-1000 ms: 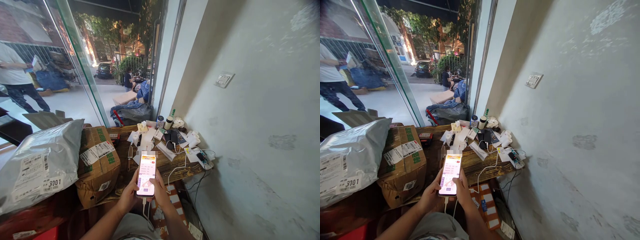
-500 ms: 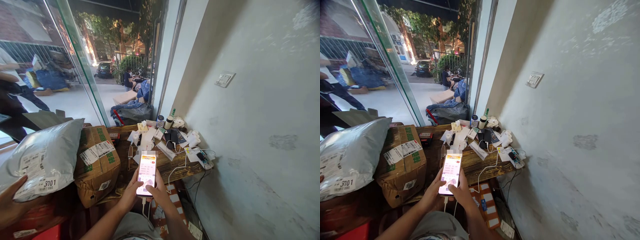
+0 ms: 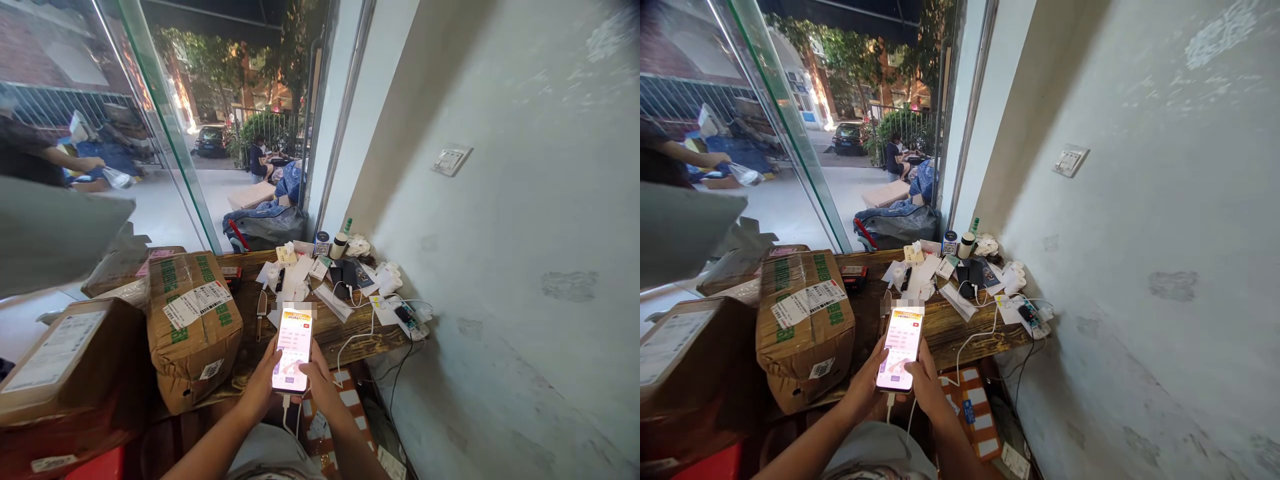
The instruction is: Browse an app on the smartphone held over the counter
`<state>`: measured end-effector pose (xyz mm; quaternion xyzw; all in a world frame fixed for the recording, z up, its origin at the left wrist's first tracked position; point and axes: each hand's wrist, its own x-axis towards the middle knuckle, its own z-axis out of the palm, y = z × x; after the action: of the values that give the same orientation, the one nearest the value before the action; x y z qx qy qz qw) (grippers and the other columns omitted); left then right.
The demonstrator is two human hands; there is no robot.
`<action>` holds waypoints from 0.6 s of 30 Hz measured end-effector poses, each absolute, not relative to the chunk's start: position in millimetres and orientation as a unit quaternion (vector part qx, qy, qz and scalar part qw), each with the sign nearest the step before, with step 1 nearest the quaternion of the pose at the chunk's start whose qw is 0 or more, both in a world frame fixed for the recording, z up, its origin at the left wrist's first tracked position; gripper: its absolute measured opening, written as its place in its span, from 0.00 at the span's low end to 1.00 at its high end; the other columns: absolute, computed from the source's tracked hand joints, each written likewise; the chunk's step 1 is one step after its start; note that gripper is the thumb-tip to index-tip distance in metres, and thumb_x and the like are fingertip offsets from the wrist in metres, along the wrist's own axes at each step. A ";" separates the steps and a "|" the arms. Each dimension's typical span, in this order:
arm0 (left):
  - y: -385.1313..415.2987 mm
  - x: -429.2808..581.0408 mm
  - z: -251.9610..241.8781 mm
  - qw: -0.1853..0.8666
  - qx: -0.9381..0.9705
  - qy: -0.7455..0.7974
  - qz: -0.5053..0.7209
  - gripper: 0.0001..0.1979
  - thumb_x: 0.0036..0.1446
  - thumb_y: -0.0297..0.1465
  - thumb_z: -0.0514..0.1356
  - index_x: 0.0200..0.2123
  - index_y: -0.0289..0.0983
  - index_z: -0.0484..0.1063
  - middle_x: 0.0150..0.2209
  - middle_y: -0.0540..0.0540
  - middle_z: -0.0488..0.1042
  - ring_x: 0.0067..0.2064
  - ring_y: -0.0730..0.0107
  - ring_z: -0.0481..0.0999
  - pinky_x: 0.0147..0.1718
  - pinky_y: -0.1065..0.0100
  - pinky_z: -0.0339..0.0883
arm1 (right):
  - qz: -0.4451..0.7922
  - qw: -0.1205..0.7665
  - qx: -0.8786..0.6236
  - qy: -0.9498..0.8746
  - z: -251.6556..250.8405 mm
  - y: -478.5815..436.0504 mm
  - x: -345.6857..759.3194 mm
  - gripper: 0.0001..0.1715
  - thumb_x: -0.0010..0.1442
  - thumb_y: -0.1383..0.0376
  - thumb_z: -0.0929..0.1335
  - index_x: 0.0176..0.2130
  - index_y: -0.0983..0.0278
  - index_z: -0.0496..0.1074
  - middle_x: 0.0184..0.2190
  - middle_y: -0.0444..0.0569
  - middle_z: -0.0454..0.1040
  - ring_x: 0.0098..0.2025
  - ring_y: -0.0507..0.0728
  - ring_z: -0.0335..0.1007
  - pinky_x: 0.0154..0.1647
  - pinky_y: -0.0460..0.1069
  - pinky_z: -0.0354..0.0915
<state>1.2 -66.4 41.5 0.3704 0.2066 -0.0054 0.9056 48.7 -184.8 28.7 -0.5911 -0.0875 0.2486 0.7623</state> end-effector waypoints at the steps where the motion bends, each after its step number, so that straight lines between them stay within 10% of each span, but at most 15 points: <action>1: -66.2 1.0 42.7 0.906 0.369 0.207 -0.005 0.43 0.43 0.44 0.67 0.61 0.38 0.57 0.56 0.39 0.69 0.56 0.51 0.68 0.51 0.60 0.64 | 0.248 0.760 -0.597 -0.071 27.6 -185.2 48.8 0.33 0.47 0.63 0.64 0.54 0.61 0.68 0.53 0.47 0.72 0.55 0.62 0.65 0.57 0.55 0.62; 9: -62.1 -4.2 38.2 0.924 0.350 0.147 -0.050 0.54 0.30 0.25 0.56 0.66 0.38 0.43 0.55 0.42 0.70 0.56 0.51 0.67 0.42 0.64 0.68 | 0.254 0.766 -0.584 -0.085 34.6 -183.8 52.0 0.34 0.45 0.62 0.64 0.53 0.62 0.68 0.48 0.49 0.74 0.49 0.64 0.69 0.49 0.56 0.66; 18: -64.5 -2.2 44.6 0.916 0.363 0.166 -0.046 0.48 0.36 0.30 0.59 0.64 0.38 0.48 0.56 0.39 0.68 0.55 0.47 0.67 0.43 0.59 0.69 | 0.254 0.779 -0.564 -0.103 33.7 -182.4 52.2 0.33 0.45 0.63 0.64 0.53 0.63 0.67 0.48 0.50 0.75 0.50 0.63 0.69 0.52 0.57 0.65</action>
<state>-2.2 -64.5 44.6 0.3630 0.1655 -0.0463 0.9158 52.2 -182.4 33.7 -0.5636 -0.1035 0.2535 0.7794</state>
